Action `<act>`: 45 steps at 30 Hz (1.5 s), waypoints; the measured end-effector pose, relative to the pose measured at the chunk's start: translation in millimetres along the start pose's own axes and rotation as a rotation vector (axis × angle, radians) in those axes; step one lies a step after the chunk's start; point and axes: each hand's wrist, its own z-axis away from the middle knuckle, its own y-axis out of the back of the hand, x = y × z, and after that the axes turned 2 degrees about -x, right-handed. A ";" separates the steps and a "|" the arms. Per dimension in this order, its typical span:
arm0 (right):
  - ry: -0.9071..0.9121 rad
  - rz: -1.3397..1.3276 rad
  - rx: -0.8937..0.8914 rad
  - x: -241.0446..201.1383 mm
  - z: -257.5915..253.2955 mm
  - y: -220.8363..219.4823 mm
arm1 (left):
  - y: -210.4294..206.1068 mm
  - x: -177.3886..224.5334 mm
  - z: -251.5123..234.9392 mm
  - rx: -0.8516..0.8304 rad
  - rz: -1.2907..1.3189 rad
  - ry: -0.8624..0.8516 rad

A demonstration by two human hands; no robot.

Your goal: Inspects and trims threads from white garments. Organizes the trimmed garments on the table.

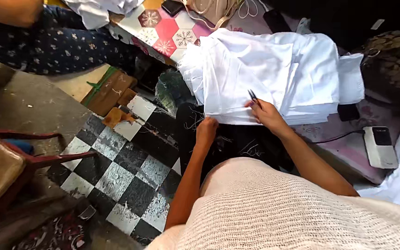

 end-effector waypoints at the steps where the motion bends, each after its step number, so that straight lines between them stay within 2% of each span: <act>1: -0.070 -0.049 0.021 6.9 1.0 5.0 | 8.8 -0.1 9.7 -0.115 0.006 0.107; 2: -0.132 -0.116 0.034 12.0 4.9 9.6 | 15.6 3.2 18.8 -0.190 0.020 0.180; 3: -0.175 -0.205 0.036 14.0 9.3 12.5 | 18.6 9.4 25.8 -0.182 0.049 0.198; 5: -0.220 -0.373 -0.004 7.8 14.1 12.1 | 13.4 24.2 27.7 0.035 0.145 0.097; 7: -0.210 -0.476 -0.079 -1.3 12.2 6.2 | -0.8 37.0 9.6 0.280 0.193 -0.037; 9: -0.199 -0.531 -0.153 -6.8 7.8 -0.5 | -19.5 38.1 -13.1 0.402 0.156 -0.119; 13: -0.201 -0.522 -0.230 -7.8 6.5 -4.0 | -39.3 28.0 -27.3 0.472 0.169 -0.172; 19: -0.316 -0.579 -0.309 -0.3 -4.6 -17.0 | -53.7 22.3 -33.7 0.584 0.184 -0.203; 21: -0.343 -0.592 -0.316 2.3 -12.4 -20.2 | -51.3 21.7 -33.9 0.569 0.276 -0.200; 25: -0.389 -0.578 -0.386 7.7 -13.7 -19.9 | -37.9 27.3 -20.2 0.437 0.586 -0.068; 28: -0.399 -0.566 -0.457 7.9 -15.1 -22.7 | -36.3 29.5 -14.8 0.418 0.659 -0.038; 37: -0.324 -0.526 -0.410 5.8 -26.6 -32.0 | -35.1 29.3 -10.5 0.404 0.696 -0.004; 42: -0.320 -0.533 -0.385 5.7 -19.6 -29.6 | -29.3 29.1 -1.8 0.364 0.542 0.005; 45: -0.318 -0.547 -0.386 0.0 -13.4 -23.3 | -32.3 33.3 -2.9 0.455 0.424 -0.022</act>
